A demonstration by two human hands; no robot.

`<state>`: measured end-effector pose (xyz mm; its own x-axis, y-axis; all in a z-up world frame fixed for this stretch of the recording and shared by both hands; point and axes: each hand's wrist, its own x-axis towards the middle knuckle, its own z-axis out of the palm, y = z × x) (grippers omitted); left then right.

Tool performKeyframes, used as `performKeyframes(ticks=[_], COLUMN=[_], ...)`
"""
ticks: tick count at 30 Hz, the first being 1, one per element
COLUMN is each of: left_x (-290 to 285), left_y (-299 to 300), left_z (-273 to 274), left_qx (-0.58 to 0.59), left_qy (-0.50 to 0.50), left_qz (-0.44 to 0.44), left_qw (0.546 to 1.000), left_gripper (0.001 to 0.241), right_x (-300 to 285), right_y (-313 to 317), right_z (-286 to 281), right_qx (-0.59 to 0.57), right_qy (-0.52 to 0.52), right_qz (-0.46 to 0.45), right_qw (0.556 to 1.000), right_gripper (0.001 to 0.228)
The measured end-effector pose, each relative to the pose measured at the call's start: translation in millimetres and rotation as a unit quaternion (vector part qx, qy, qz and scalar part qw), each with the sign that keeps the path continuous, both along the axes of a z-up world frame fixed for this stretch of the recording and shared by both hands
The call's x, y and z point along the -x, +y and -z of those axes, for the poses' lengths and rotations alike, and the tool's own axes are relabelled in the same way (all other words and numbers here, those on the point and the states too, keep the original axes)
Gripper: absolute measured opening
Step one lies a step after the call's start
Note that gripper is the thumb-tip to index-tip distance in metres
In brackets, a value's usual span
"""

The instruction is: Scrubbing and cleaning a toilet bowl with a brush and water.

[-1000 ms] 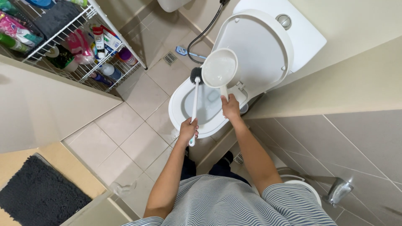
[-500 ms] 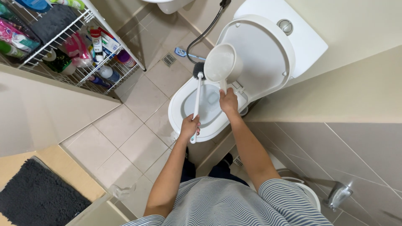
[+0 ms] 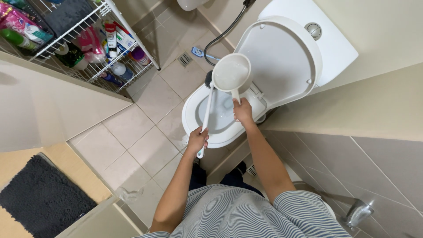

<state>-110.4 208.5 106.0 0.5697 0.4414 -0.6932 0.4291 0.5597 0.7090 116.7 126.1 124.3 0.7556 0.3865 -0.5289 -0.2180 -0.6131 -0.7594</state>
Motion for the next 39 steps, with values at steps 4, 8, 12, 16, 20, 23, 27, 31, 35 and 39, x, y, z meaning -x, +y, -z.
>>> performKeyframes(ticks=[4, 8, 12, 16, 20, 23, 27, 31, 35, 39], left_x=[9.7, 10.4, 9.1, 5.0, -13.5, -29.1, -44.0, -55.3, -61.3, -59.7], left_y=[-0.2, -2.2, -11.1, -23.1, -36.2, -41.7, -47.1, -55.7, -64.9, -71.4], left_z=[1.0, 31.6, 65.7, 84.4, 86.8, 78.8, 72.6, 48.3, 64.9, 93.8], left_qx=[0.008, -0.047, -0.078, -0.088, -0.068, -0.063, -0.065, -0.07, -0.068, -0.069], left_qy=[0.012, 0.028, 0.093, 0.108, 0.094, 0.07, 0.043, 0.044, 0.038, 0.026], left_qz=[-0.007, 0.01, 0.034, 0.087, 0.096, 0.101, 0.121, 0.142, 0.137, 0.131], left_qw=[1.0, 0.998, 0.992, 0.986, 0.989, 0.99, 0.99, 0.986, 0.987, 0.989], left_gripper=[0.033, 0.038, 0.039, 0.039, 0.038, 0.037, 0.031, 0.028, 0.021, 0.019], right_x=[6.5, 8.7, -0.7, -16.0, -30.8, -44.4, -58.2, -91.6, -134.3, -161.9], right_y=[-28.2, -53.4, -81.6, -102.0, -121.1, -133.6, -142.2, -150.5, -162.7, -175.5], right_z=[-1.0, -21.7, -57.3, -113.4, -180.0, -216.0, -257.3, -245.4, -197.7, -158.9], right_qx=[-0.063, -0.112, -0.144, -0.192, -0.216, -0.276, -0.334, -0.311, -0.324, -0.338], right_qy=[0.105, 0.136, 0.142, 0.15, 0.106, 0.073, 0.048, -0.022, -0.039, -0.013], right_qz=[0.043, 0.045, 0.042, 0.049, 0.066, 0.066, 0.118, 0.151, 0.206, 0.262], right_qw=[0.992, 0.983, 0.978, 0.969, 0.968, 0.956, 0.934, 0.938, 0.923, 0.904], right_gripper=[0.033, 0.032, 0.031, 0.028, 0.023, 0.022, 0.02, 0.021, 0.021, 0.02])
